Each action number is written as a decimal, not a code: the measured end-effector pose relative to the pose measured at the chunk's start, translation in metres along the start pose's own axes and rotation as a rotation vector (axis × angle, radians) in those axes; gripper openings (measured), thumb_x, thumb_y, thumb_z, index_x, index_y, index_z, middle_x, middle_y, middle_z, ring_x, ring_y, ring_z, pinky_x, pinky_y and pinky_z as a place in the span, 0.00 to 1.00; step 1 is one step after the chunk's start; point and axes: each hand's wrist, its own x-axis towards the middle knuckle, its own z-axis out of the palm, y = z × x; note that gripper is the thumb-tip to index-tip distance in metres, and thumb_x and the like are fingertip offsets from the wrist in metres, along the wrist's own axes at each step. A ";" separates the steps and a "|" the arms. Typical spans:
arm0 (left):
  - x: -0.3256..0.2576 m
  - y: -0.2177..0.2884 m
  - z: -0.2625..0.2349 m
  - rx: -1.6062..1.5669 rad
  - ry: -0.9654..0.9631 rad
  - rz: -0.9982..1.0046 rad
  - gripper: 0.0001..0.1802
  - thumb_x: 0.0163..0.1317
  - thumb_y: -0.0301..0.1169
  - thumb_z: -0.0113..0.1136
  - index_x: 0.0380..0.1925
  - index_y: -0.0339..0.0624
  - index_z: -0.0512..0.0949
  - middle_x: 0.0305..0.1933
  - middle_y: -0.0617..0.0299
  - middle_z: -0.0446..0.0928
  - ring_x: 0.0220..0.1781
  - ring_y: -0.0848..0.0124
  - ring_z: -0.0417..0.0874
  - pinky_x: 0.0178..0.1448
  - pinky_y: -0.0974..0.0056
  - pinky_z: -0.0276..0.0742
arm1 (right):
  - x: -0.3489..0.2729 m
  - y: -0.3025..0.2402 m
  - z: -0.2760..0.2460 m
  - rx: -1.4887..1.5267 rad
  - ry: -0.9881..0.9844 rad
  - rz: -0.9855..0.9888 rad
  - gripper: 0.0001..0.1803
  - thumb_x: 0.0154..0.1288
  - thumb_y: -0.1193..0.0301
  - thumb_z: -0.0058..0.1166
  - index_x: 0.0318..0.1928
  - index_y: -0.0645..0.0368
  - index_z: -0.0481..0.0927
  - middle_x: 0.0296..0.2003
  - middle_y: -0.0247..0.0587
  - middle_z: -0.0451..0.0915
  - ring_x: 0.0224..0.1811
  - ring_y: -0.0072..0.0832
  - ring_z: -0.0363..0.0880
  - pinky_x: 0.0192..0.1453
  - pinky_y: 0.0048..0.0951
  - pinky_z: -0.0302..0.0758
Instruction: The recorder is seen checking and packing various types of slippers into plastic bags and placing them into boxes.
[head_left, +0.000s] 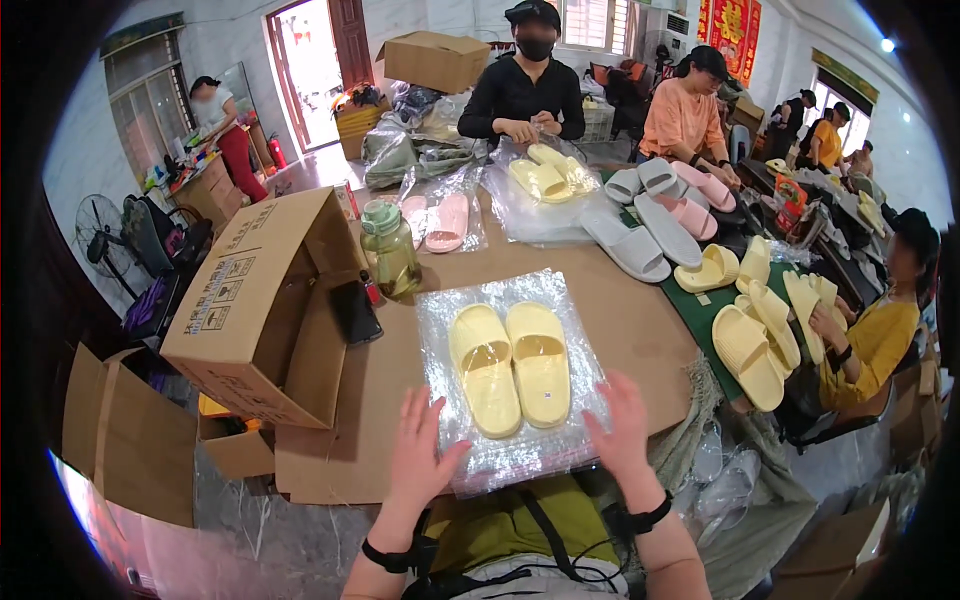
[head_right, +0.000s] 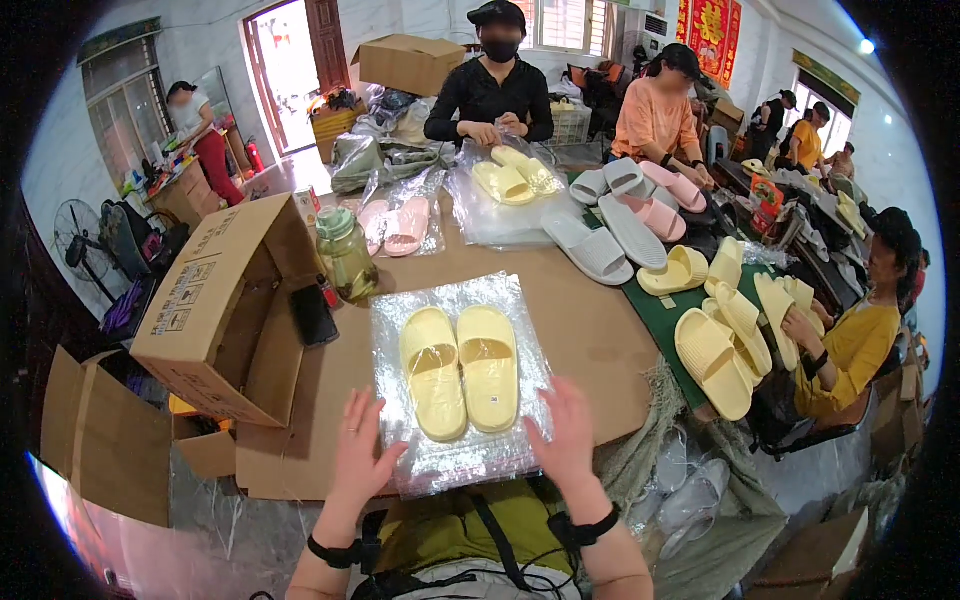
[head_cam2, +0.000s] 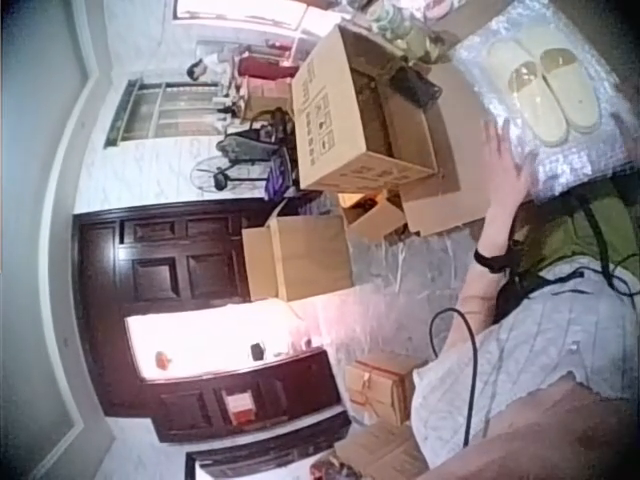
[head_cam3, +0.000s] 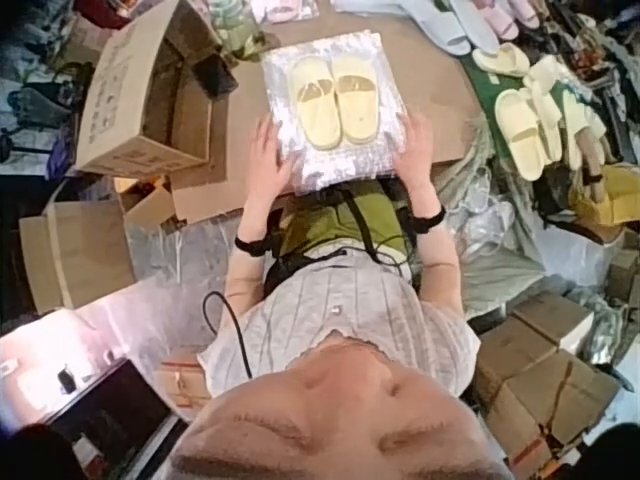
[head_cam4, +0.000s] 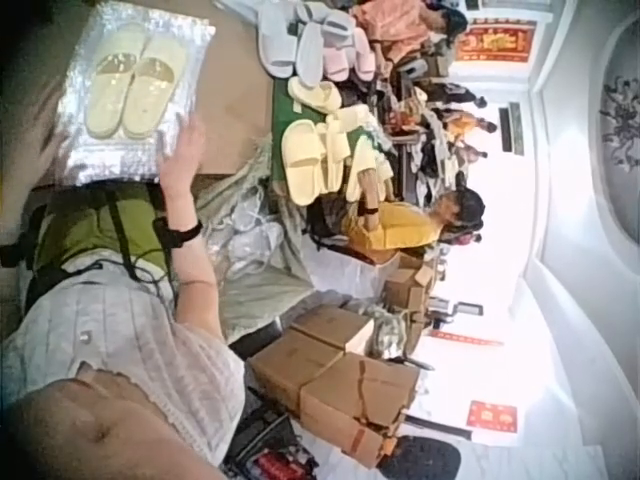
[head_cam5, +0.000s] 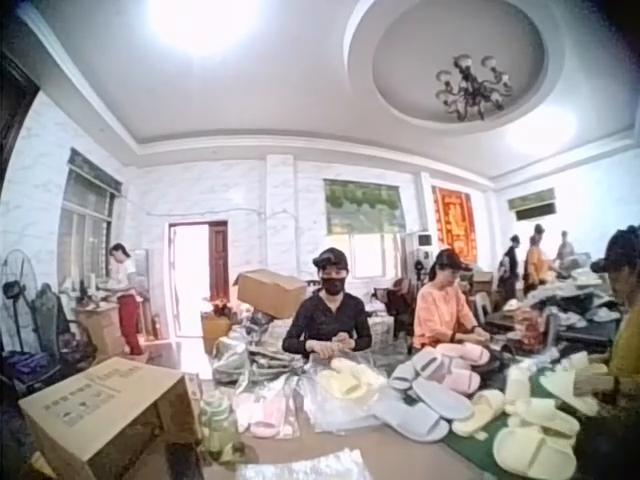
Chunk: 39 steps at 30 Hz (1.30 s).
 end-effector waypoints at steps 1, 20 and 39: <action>0.004 0.003 0.006 0.048 -0.022 0.086 0.41 0.61 0.46 0.67 0.70 0.42 0.65 0.77 0.46 0.56 0.78 0.40 0.55 0.76 0.43 0.58 | 0.000 -0.009 0.004 0.002 -0.094 -0.111 0.29 0.58 0.67 0.67 0.61 0.55 0.75 0.65 0.51 0.70 0.66 0.52 0.68 0.69 0.50 0.66; -0.006 -0.014 0.065 0.224 -0.253 0.050 0.44 0.65 0.58 0.56 0.75 0.50 0.58 0.80 0.46 0.50 0.81 0.48 0.49 0.79 0.42 0.48 | -0.039 0.045 0.012 -0.408 -0.401 0.060 0.41 0.70 0.45 0.49 0.73 0.62 0.62 0.75 0.49 0.57 0.78 0.51 0.51 0.80 0.57 0.43; -0.008 -0.013 0.064 0.206 -0.237 0.037 0.44 0.65 0.58 0.56 0.76 0.51 0.57 0.80 0.47 0.51 0.81 0.50 0.50 0.79 0.43 0.49 | -0.010 -0.018 0.050 0.044 -0.392 -0.120 0.29 0.66 0.55 0.59 0.62 0.57 0.74 0.65 0.49 0.71 0.68 0.48 0.66 0.71 0.49 0.61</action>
